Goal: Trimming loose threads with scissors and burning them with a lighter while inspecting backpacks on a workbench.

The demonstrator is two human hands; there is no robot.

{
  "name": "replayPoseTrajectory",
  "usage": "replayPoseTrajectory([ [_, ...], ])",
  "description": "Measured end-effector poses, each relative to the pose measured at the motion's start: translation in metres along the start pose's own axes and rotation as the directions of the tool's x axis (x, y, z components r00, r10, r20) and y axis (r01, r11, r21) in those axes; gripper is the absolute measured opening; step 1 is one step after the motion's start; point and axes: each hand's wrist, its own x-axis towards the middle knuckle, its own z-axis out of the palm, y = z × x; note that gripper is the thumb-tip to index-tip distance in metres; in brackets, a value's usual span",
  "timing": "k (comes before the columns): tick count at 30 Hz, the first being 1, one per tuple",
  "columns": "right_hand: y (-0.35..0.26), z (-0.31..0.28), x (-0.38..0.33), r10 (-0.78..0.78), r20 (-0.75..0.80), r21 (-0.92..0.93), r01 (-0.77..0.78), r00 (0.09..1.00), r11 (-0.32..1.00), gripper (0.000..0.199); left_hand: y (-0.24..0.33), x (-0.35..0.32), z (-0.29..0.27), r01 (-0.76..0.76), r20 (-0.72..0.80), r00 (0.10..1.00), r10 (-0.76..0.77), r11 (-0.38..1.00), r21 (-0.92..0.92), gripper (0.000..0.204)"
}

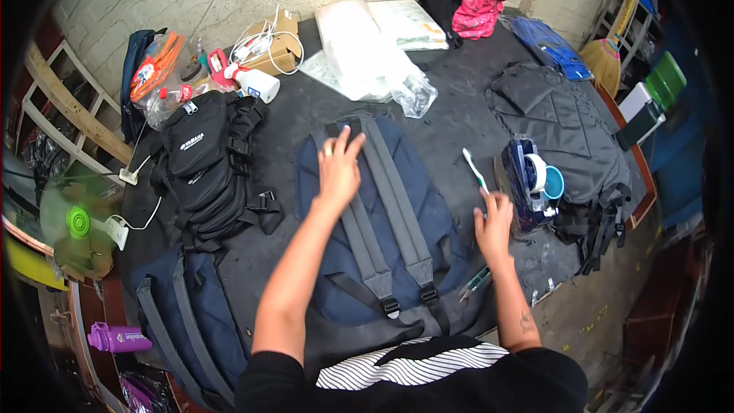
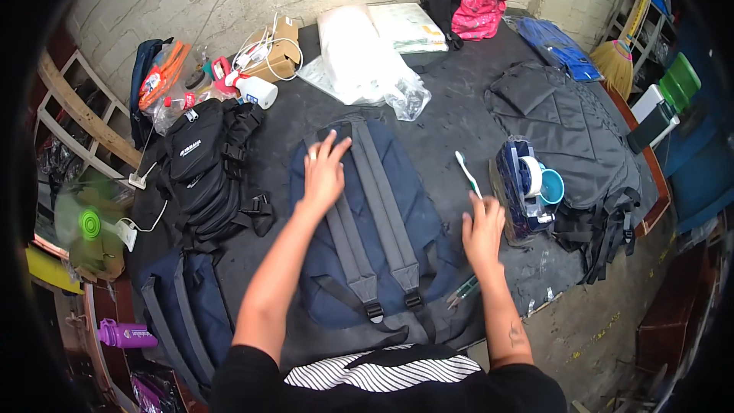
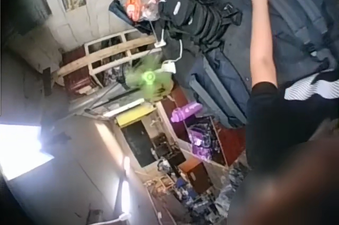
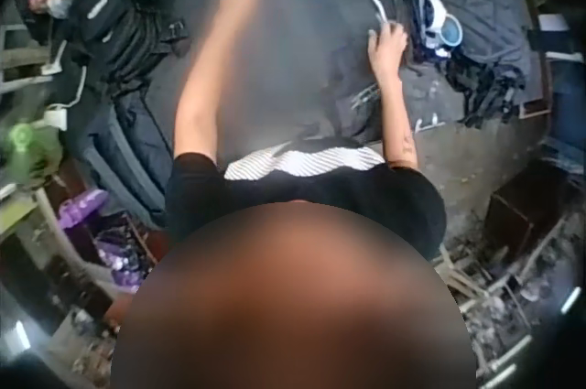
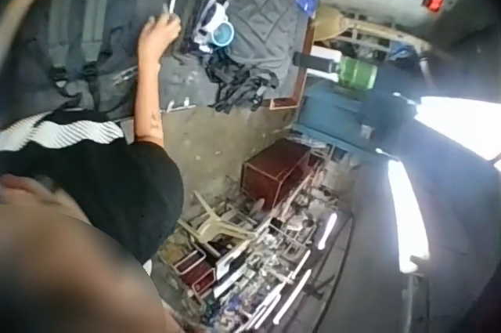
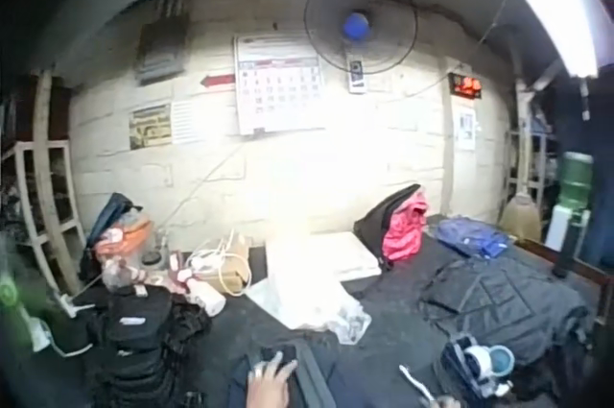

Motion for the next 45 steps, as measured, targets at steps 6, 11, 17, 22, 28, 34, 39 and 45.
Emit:
replayPoseTrajectory([
  [6, 0.003, -0.049, -0.121, -0.138, 0.135, 0.256, 0.100, 0.981, 0.962, 0.016, -0.028, 0.056, 0.004, -0.037, 0.266, 0.963, 0.032, 0.999, 0.013, 0.049],
  [11, 0.008, -0.056, -0.133, -0.142, 0.209, 0.179, 0.105, 0.968, 0.978, 0.021, -0.026, 0.093, -0.025, -0.027, -0.163, 0.987, 0.005, 0.990, -0.138, 0.024],
  [17, 0.022, -0.040, -0.093, 0.040, 0.141, 0.110, -0.055, 0.989, 0.992, 0.023, -0.023, 0.090, -0.054, 0.300, 0.091, 0.954, -0.287, 0.929, -0.217, 0.013],
  [22, 0.016, -0.044, -0.072, 0.243, 0.245, 0.039, -0.260, 0.939, 0.965, 0.028, -0.014, 0.049, -0.053, 0.297, 0.362, 0.911, -0.197, 0.923, -0.246, 0.023],
  [28, 0.013, -0.066, -0.035, 0.290, 0.388, -0.127, -0.260, 0.875, 0.957, 0.032, 0.014, 0.014, -0.063, 0.266, 0.349, 0.923, -0.162, 0.924, -0.275, 0.021],
  [34, 0.011, -0.068, -0.044, 0.228, 0.613, -0.166, -0.159, 0.756, 0.973, 0.040, -0.021, 0.023, -0.049, 0.048, 0.122, 0.992, -0.036, 0.994, -0.097, 0.027],
  [39, 0.006, -0.079, -0.058, -0.053, 0.553, -0.006, 0.068, 0.832, 0.998, 0.048, -0.029, 0.070, -0.018, 0.206, 0.285, 0.951, -0.122, 0.936, -0.286, 0.022],
  [45, 0.034, -0.074, -0.067, -0.070, 0.534, 0.113, 0.012, 0.843, 0.994, 0.043, -0.071, 0.083, 0.064, 0.345, 0.586, 0.790, -0.181, 0.921, -0.180, 0.049],
])
